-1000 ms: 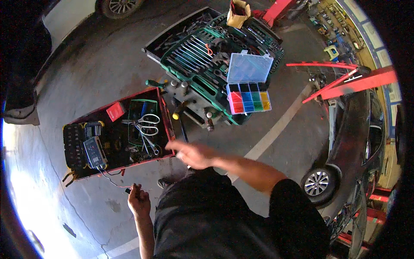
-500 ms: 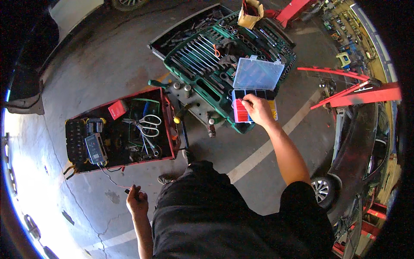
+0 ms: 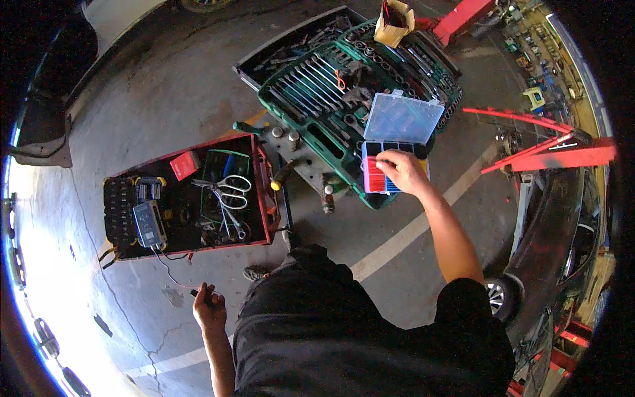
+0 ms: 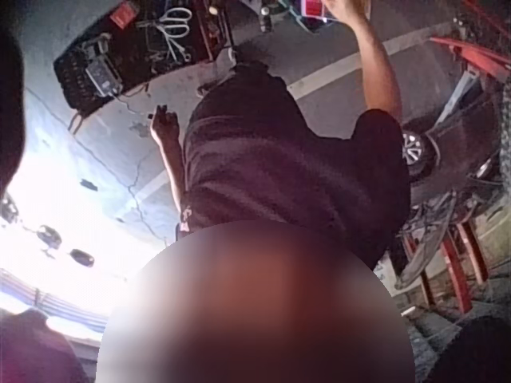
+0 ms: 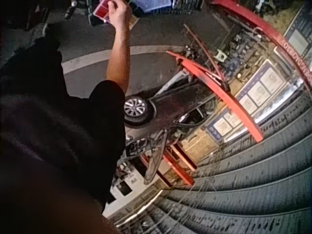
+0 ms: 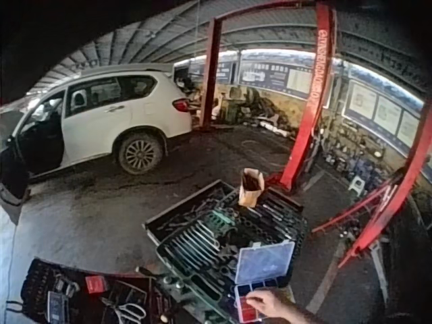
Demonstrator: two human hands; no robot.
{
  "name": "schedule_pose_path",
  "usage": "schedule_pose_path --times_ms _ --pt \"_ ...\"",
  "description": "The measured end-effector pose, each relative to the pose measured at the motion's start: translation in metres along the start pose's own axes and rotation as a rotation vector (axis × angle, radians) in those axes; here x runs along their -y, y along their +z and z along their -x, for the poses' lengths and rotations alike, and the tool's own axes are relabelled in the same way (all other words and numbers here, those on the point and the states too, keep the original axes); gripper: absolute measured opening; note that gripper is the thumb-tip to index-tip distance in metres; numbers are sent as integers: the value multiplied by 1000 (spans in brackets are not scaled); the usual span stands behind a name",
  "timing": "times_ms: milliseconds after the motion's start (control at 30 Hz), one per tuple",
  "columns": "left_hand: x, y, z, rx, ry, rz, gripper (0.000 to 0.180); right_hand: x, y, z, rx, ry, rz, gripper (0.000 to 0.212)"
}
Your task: The person manipulates small wires and components on a red tool cart, repeatedly twisting and connecting wires. They briefly handle a smartphone and a small orange object, then continue working with the wires and components.
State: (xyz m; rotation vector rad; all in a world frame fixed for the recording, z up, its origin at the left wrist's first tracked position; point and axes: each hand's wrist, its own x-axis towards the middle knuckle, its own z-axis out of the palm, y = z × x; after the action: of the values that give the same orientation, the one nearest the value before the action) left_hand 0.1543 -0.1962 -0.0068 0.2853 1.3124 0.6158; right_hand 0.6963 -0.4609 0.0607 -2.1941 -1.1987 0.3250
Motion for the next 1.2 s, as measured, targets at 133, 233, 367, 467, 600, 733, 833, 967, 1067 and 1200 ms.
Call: schedule_pose_path --times_ms 133,233,367,467,600,733,833,967,1067,1200 --pt "0 -2 0 22 -20 4 12 -1 -6 -12 -59 13 38 13" --pt "0 2 2 -32 -6 -10 13 -9 -4 -16 17 -7 58 16" --pt "-3 -5 0 30 -10 -1 14 -11 -6 -20 75 58 170 21" --pt "-3 -8 -1 48 -19 5 14 -16 -7 -27 205 37 236 20" --pt "-3 -8 2 63 -10 22 14 -11 -14 -32 283 54 121 19" --pt "-3 -5 9 35 -22 39 13 8 -25 -31 349 103 35 19" --pt "1 -11 6 34 22 40 13 9 -29 -25 494 243 -158 23" --pt "4 -16 2 8 18 10 13 4 -26 -23 555 360 -218 23" --pt "3 -6 7 -4 8 29 14 3 -23 -22 555 375 -277 23" --pt "1 -5 7 16 12 8 14 -4 -26 -19 541 404 -334 22"
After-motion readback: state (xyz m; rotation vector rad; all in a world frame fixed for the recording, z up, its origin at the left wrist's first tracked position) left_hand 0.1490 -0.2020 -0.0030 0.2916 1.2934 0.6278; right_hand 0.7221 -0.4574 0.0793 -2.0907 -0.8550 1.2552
